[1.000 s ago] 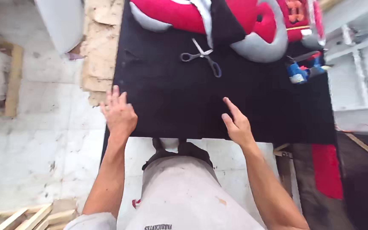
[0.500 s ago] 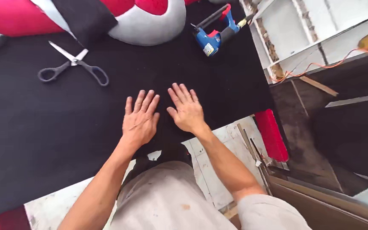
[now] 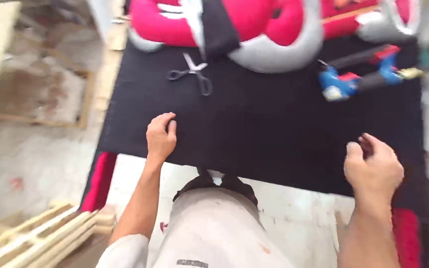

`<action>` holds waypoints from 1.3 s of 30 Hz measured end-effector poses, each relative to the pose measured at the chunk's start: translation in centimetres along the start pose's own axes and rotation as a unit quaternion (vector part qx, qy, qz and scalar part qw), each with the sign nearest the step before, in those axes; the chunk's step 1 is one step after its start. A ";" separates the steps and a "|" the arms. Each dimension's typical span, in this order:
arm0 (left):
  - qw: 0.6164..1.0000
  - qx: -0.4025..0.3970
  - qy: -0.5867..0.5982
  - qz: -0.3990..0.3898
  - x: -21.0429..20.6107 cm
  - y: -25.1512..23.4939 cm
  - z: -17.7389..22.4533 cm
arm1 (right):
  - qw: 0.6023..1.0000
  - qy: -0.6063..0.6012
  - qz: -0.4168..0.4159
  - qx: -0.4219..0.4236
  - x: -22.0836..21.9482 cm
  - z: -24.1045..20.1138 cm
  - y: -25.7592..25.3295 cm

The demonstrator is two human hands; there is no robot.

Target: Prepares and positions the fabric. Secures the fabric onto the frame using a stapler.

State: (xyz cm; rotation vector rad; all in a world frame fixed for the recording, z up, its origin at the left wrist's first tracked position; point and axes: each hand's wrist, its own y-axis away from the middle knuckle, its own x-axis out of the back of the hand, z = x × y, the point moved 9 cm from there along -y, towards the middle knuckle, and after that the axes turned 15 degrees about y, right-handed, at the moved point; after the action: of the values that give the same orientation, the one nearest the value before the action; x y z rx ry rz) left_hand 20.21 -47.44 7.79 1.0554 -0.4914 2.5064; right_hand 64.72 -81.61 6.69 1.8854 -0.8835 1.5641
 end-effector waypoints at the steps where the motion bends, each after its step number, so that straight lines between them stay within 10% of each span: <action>1: 0.996 0.083 -0.025 0.028 3.6 -0.4 -3.3 | 0.999 -0.031 0.029 0.031 0.2 -4.0 0.7; 7: 0.958 0.272 -0.036 0.077 11.3 -5.9 -15.9 | 0.978 -0.032 -0.096 0.185 -7.3 -33.2 2.7; 13: 0.962 0.264 -0.037 0.055 9.8 -11.6 -18.7 | 0.994 -0.052 -0.032 0.092 -12.4 -47.6 0.9; 18: 0.960 0.254 0.111 -0.028 11.1 -13.5 -22.1 | 0.975 -0.208 -0.072 0.015 -12.7 -49.5 2.2; 22: 0.974 0.199 0.104 0.004 13.1 -13.0 -22.7 | 0.869 -0.482 -0.104 -0.034 -11.6 -48.9 3.9; 28: 0.971 0.175 0.108 -0.125 10.6 -13.4 -20.6 | 0.860 -0.476 -0.132 -0.127 -11.7 -48.1 3.3; 33: 0.817 0.147 0.542 -0.133 12.7 -14.4 -18.7 | 0.837 -0.543 -0.070 -0.026 -5.2 -48.2 3.5; 39: 0.807 0.008 0.589 -0.029 25.2 -11.3 -11.6 | 0.797 -0.594 -0.002 0.105 5.8 -48.3 6.5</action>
State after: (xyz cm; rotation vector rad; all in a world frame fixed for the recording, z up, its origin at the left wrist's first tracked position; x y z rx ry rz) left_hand 2.19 -27.23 20.56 -0.5783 -0.0334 2.5127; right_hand 29.74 -50.46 21.42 3.0261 -1.1594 0.2637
